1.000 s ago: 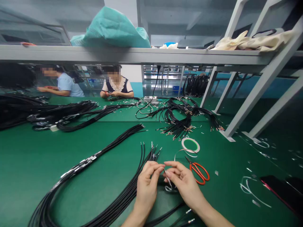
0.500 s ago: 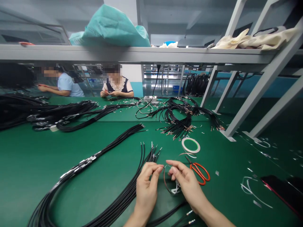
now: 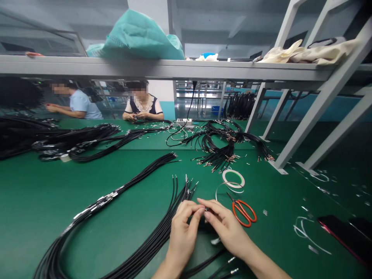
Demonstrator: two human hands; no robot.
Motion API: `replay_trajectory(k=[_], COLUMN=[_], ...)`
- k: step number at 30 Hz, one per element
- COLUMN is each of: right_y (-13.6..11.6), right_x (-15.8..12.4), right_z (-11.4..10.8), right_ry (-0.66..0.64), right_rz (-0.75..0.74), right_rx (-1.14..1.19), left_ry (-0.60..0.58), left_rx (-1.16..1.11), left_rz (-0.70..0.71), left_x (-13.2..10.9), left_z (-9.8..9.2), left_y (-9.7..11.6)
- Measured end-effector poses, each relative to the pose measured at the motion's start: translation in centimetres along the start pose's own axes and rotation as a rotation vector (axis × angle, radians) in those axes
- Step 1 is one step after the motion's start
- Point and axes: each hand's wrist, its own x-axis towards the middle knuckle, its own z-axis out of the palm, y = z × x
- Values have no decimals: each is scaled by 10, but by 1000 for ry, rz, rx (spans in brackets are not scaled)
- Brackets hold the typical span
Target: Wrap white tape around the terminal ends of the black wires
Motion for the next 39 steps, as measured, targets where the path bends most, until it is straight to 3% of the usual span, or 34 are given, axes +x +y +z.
replay_trajectory(k=[5,12,15,19,22,31,39], right_y=[6,7,10,13,14,1,3], right_x=[4,5,8,11,13,20,27], right_z=[-1,-2,-5,-9,-10,-21,-25], right_ry=[117,168,244,338,354,336,421], right_rz=[24,78,78,158,189,256,310], right_rx=[13,13,2,98,164,254,297], left_ry=[37,38,66,-14,-56,-53,56], left_rx=[-2,96,424,988,1141,1068,737], left_rz=[-23,-21,-73,-157,-195,-201,-146], left_x=[1,2,4,3,3,11,1], left_z=[0,-1,-6,-11,-10,-6,0], left_y=[0,-2,-7,-14,-15,-15,-16])
